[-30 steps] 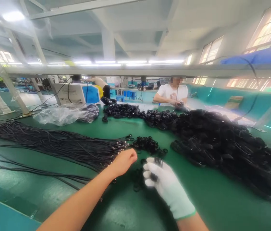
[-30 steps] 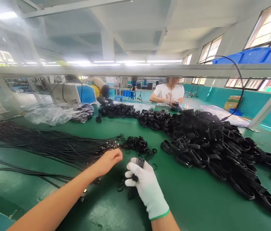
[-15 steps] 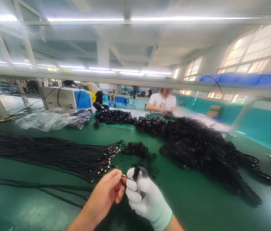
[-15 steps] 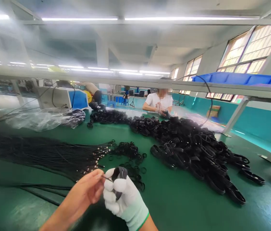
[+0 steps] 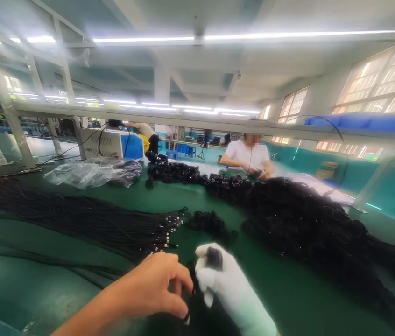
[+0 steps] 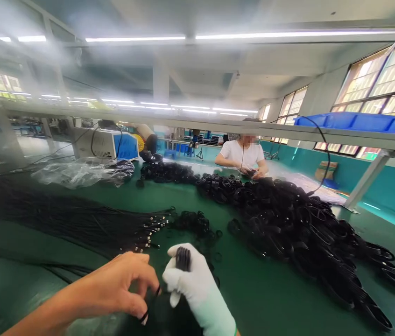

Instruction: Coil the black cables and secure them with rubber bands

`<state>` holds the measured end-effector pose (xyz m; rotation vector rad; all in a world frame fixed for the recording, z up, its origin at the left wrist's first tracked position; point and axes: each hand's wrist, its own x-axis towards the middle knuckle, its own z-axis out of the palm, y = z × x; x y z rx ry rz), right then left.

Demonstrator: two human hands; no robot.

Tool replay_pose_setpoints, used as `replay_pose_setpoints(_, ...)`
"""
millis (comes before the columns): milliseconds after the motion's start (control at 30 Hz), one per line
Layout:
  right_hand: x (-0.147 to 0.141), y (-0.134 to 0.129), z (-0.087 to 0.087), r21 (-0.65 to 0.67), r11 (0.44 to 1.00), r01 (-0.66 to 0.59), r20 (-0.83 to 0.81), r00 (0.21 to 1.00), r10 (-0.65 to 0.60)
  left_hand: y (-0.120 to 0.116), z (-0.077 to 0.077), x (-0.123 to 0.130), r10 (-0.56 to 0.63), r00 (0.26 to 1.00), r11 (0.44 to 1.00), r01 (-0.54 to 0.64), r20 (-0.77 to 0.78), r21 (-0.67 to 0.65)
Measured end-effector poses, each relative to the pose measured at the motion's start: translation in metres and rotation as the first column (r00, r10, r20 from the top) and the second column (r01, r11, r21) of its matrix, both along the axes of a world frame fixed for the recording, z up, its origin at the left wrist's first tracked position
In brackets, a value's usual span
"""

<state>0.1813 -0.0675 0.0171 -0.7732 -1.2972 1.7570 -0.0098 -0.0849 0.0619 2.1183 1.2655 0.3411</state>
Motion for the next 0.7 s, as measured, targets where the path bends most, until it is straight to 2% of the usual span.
replay_pose_setpoints(67,0.002,0.0,0.003,0.005,0.998,0.06,0.05,0.997,-0.06,-0.001,0.003,0.002,0.05,0.998,0.998,-0.051,0.027,0.043)
replay_pose_setpoints(200,-0.003,-0.001,0.002,-0.041,0.999,-0.029,0.16,0.986,0.035,0.004,-0.003,0.004,0.094,0.99,0.994,-0.1,0.108,0.053)
replay_pose_setpoints(333,-0.012,0.001,-0.015,-0.077,0.994,-0.078,0.269,0.958,0.096,0.004,-0.012,0.007,0.084,0.987,0.996,-0.086,0.138,0.015)
replay_pose_setpoints(433,-0.014,0.004,-0.036,-0.027,0.999,-0.036,0.222,0.974,0.041,0.001,-0.015,0.014,0.069,0.993,0.996,-0.073,0.101,0.04)
replay_pose_setpoints(533,-0.013,0.004,-0.048,0.055,0.995,0.087,0.153,0.984,-0.094,0.0,-0.015,0.022,0.07,0.997,0.993,-0.067,-0.031,0.095)
replay_pose_setpoints(633,-0.014,0.001,-0.044,0.089,0.983,0.16,0.266,0.947,-0.179,0.01,-0.012,0.021,0.033,0.986,0.998,-0.023,-0.163,0.063)
replay_pose_setpoints(700,-0.016,-0.002,-0.035,0.069,0.987,0.148,0.406,0.899,-0.163,0.021,-0.011,0.015,-0.056,0.987,0.996,0.044,-0.151,-0.083)
